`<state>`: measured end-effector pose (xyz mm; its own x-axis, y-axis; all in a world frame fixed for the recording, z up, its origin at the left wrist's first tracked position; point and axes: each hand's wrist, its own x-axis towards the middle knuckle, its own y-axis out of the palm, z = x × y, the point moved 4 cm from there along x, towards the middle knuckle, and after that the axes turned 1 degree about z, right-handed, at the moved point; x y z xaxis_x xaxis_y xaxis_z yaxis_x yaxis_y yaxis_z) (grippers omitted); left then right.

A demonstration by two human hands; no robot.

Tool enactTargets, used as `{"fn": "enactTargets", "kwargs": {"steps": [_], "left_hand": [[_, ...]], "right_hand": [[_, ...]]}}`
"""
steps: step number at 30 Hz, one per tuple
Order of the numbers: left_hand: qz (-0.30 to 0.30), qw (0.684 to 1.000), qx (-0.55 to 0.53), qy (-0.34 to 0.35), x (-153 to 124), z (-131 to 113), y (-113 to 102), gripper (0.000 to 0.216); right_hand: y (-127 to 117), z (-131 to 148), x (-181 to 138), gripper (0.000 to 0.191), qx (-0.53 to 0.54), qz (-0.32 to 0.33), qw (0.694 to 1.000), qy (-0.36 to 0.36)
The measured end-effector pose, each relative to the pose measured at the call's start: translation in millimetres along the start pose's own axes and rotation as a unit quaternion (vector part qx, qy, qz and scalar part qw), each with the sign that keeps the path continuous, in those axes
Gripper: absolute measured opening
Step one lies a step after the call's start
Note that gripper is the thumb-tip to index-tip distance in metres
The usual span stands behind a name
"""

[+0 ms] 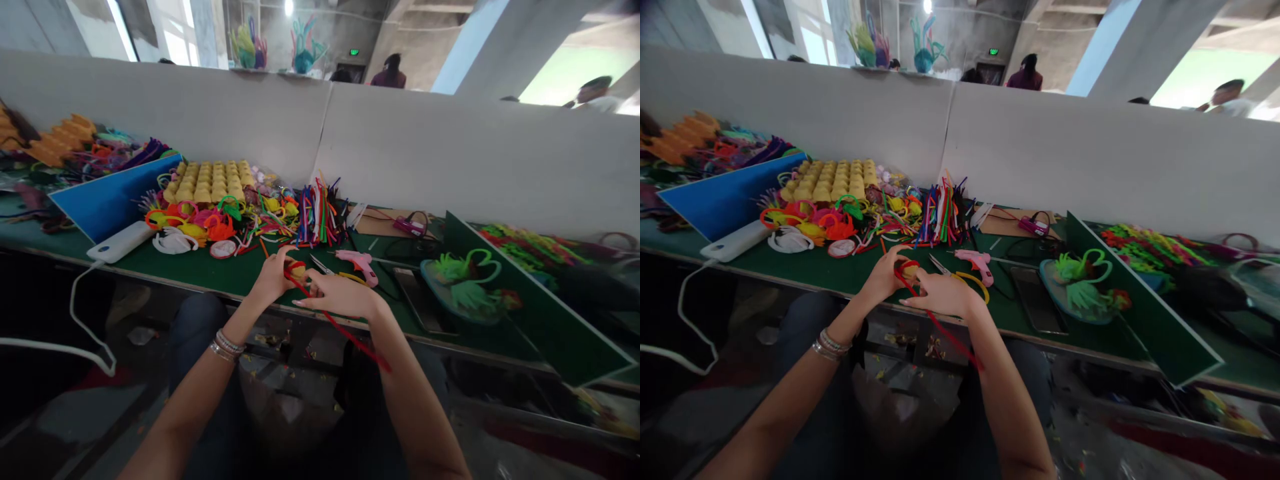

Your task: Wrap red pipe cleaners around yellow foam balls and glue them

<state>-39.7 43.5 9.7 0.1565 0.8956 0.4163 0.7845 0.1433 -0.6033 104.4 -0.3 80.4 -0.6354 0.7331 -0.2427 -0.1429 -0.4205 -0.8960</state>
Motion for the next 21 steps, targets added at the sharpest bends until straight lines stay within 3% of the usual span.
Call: {"fn": "enactTargets", "kwargs": {"steps": [4,10,14,21], "left_hand": [[0.0,0.999,0.022,-0.028,-1,-3,-9,0.074],[-0.059,0.995,0.08,0.006,-3,-12,-20,0.064],[-0.101,0.992,0.078,0.022,-4,-14,-25,0.068],[-0.137,0.983,0.117,0.03,-4,-8,-33,0.07]], "right_hand": [[-3,-1,8,0.025,-0.003,-0.038,0.999,-0.018],[-4,-29,14,0.039,0.129,-0.124,0.981,-0.076],[4,-46,22,0.038,0.194,-0.126,0.97,-0.077],[3,-45,28,0.026,0.164,-0.201,0.962,-0.085]]}}
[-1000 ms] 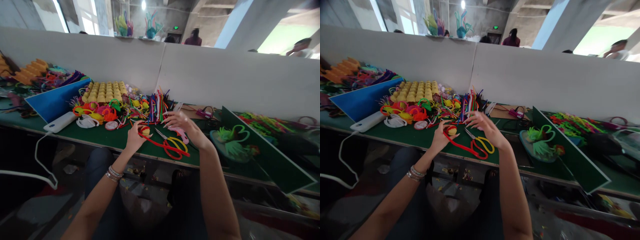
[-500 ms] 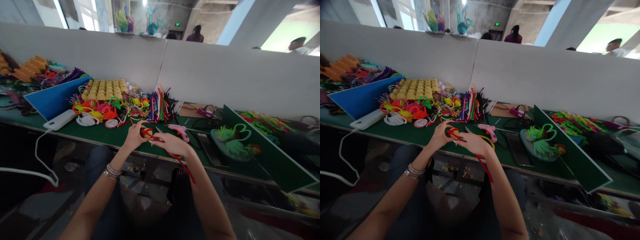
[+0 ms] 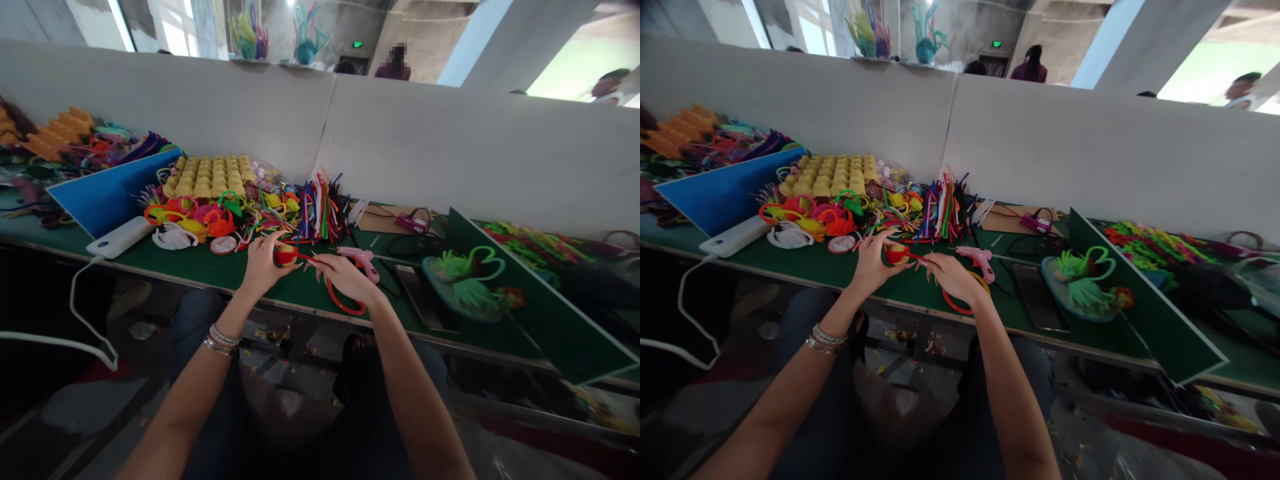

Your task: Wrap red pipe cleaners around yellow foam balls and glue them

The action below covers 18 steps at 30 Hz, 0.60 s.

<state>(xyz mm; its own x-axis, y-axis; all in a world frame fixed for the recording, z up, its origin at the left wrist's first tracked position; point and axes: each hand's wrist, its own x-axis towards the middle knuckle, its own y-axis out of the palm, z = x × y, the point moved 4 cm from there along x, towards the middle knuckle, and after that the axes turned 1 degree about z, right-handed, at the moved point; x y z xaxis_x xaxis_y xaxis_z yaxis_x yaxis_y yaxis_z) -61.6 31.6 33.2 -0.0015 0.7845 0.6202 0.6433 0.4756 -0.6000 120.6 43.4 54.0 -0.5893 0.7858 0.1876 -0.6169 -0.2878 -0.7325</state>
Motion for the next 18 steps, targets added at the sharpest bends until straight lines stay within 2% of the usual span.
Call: {"fn": "enactTargets", "kwargs": {"steps": [4,9,18], "left_hand": [[0.003,1.0,0.011,0.002,0,-1,0,0.068],[0.023,1.0,0.002,-0.001,0,-5,1,0.069],[0.028,0.999,0.021,0.036,-3,-9,3,0.057]], "right_hand": [[0,17,-5,0.024,-0.044,-0.026,0.998,-0.039],[-1,34,-8,0.034,-0.108,-0.068,0.991,-0.027],[11,22,-2,0.034,-0.061,-0.029,0.998,-0.015]]}}
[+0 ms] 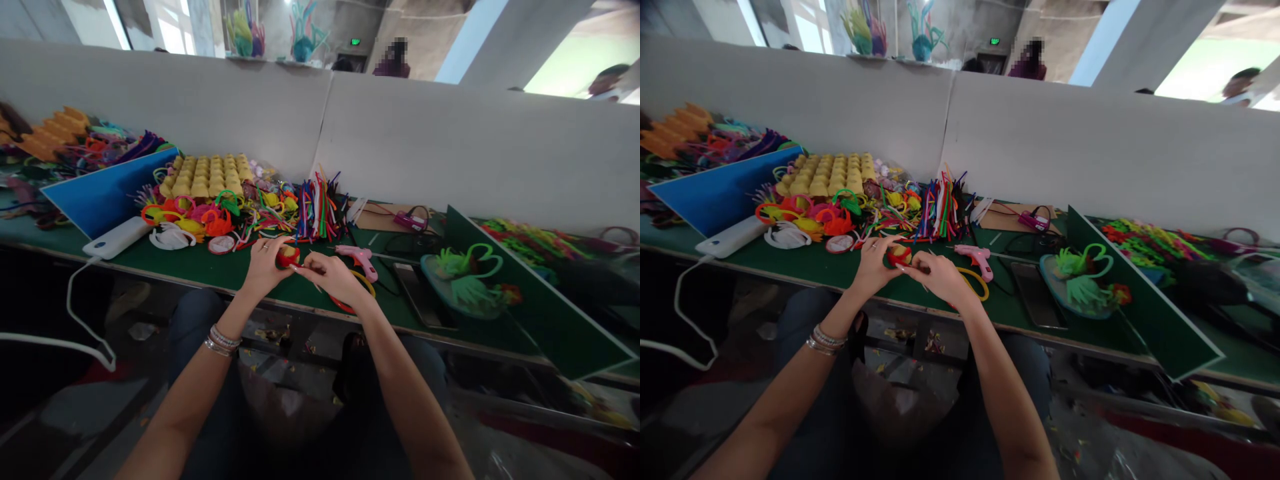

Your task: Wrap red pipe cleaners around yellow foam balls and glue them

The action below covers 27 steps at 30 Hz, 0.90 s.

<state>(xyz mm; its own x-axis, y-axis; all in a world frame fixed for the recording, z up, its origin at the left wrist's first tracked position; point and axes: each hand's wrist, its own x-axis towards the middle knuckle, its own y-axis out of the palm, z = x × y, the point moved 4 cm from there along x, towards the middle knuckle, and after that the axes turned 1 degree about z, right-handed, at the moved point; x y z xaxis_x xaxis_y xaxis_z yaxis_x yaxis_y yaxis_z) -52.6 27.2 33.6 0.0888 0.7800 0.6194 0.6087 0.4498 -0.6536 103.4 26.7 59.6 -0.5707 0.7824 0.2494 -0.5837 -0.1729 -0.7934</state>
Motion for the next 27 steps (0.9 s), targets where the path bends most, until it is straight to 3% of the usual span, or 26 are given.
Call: {"fn": "enactTargets", "kwargs": {"steps": [10,27], "left_hand": [[-0.027,0.998,0.024,0.058,0,-2,2,0.039],[-0.027,0.999,0.011,0.03,3,-2,-1,0.044]], "right_hand": [[-9,4,-1,0.035,0.038,0.008,0.999,-0.008],[-10,-4,-1,0.041,0.081,0.012,0.997,-0.011]]}}
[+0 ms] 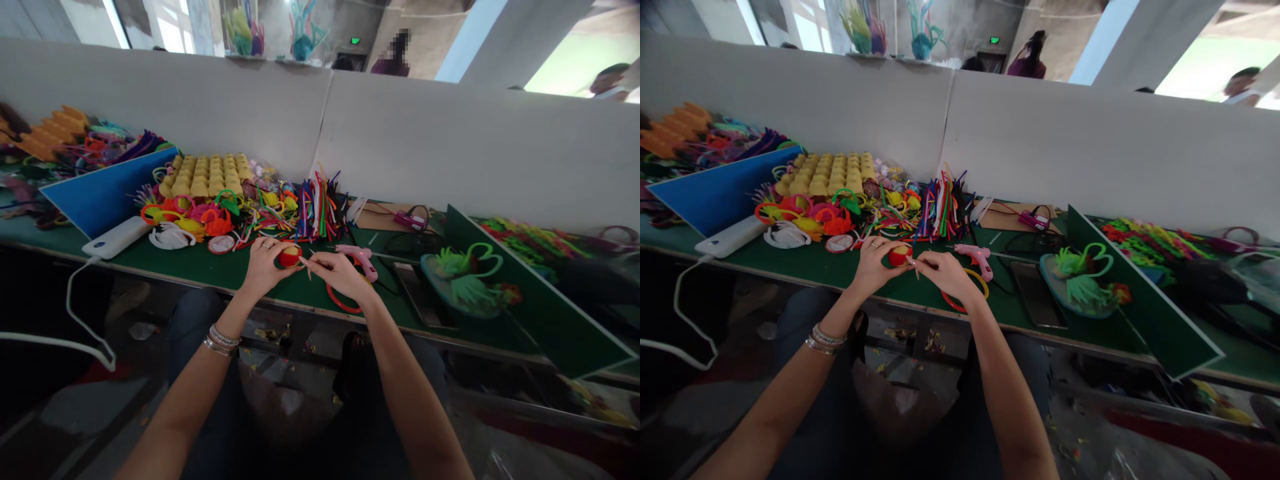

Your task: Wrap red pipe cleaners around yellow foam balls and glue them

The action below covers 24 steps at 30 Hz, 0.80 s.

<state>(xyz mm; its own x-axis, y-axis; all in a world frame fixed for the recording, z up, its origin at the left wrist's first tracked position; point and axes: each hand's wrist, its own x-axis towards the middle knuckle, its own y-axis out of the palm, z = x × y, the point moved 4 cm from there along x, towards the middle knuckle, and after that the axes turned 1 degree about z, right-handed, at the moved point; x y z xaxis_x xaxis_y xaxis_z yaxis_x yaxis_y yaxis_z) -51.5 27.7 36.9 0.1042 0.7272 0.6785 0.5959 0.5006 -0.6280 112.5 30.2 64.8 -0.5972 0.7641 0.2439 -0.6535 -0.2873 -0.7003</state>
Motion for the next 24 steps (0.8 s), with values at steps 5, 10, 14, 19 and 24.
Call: {"fn": "enactTargets", "kwargs": {"steps": [5,10,14,19,24], "left_hand": [[-0.001,1.0,-0.004,0.007,-1,1,-3,0.053],[-0.01,0.999,-0.052,-0.011,-2,-3,-7,0.062],[-0.019,0.999,-0.037,-0.002,-2,-5,-7,0.047],[-0.025,0.997,-0.049,0.052,-2,-10,-8,0.035],[-0.032,0.997,-0.053,0.054,-2,-12,-9,0.036]], "right_hand": [[-6,-9,-1,0.042,-0.008,-0.019,0.999,0.025],[-13,-15,-3,0.042,0.025,-0.005,0.999,0.03],[-12,-15,-4,0.045,0.043,0.025,0.998,0.041],[-12,-16,-5,0.043,0.06,0.031,0.996,0.053],[-13,-18,-6,0.042,0.068,0.028,0.996,0.056]]}}
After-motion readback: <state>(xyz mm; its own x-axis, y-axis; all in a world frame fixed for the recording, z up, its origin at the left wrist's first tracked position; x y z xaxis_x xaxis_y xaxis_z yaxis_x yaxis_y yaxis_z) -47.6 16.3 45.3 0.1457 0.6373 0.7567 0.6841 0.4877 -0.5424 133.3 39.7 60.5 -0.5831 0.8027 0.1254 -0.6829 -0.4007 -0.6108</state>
